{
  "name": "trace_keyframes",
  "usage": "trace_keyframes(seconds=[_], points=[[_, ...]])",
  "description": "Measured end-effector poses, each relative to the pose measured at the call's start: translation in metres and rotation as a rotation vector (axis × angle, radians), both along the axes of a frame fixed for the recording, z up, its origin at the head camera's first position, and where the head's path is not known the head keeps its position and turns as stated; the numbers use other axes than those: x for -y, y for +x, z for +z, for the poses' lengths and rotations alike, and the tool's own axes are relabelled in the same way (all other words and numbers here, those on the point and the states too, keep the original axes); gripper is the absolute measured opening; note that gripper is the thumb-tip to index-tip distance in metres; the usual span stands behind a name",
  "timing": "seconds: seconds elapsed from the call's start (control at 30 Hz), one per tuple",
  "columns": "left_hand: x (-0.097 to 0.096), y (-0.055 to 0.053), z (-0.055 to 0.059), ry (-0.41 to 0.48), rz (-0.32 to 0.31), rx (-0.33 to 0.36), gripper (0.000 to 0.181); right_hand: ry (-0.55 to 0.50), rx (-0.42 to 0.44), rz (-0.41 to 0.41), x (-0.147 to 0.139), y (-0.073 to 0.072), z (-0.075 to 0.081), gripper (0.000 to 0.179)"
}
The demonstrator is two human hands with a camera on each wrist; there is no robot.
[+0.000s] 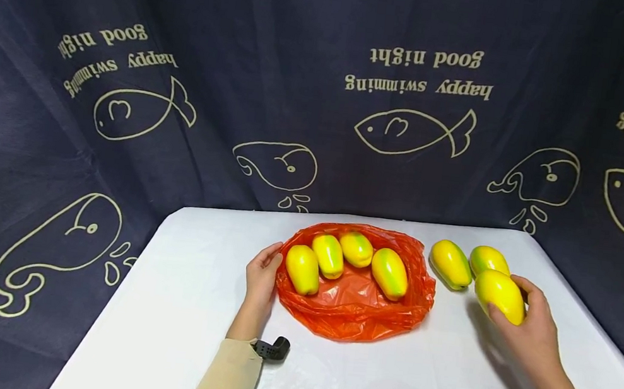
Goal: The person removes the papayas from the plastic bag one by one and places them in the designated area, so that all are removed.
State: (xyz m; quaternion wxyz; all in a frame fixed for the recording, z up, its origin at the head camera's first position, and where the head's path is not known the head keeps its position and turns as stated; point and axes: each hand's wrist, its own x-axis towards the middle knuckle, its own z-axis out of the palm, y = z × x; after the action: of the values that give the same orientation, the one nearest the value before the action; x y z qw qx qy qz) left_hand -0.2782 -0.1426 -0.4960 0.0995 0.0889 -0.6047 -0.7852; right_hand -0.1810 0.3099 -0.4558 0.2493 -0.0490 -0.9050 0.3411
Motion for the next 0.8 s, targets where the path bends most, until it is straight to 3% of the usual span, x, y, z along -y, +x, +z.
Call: trace_keyframes(seconds=[0.17, 0.47, 0.8], points=[[0.001, -0.001, 0.002, -0.006, 0.0, -0.017, 0.032, 0.005, 0.07, -0.03, -0.016, 0.003, -0.006, 0.069], [0.005, -0.002, 0.0, 0.002, -0.017, 0.021, 0.035, -0.011, 0.135, -0.078, -0.037, 0.001, -0.019, 0.069], [0.001, 0.003, 0.005, 0.018, -0.011, -0.004, 0.034, 0.0, 0.191, -0.105, -0.052, -0.001, -0.026, 0.071]])
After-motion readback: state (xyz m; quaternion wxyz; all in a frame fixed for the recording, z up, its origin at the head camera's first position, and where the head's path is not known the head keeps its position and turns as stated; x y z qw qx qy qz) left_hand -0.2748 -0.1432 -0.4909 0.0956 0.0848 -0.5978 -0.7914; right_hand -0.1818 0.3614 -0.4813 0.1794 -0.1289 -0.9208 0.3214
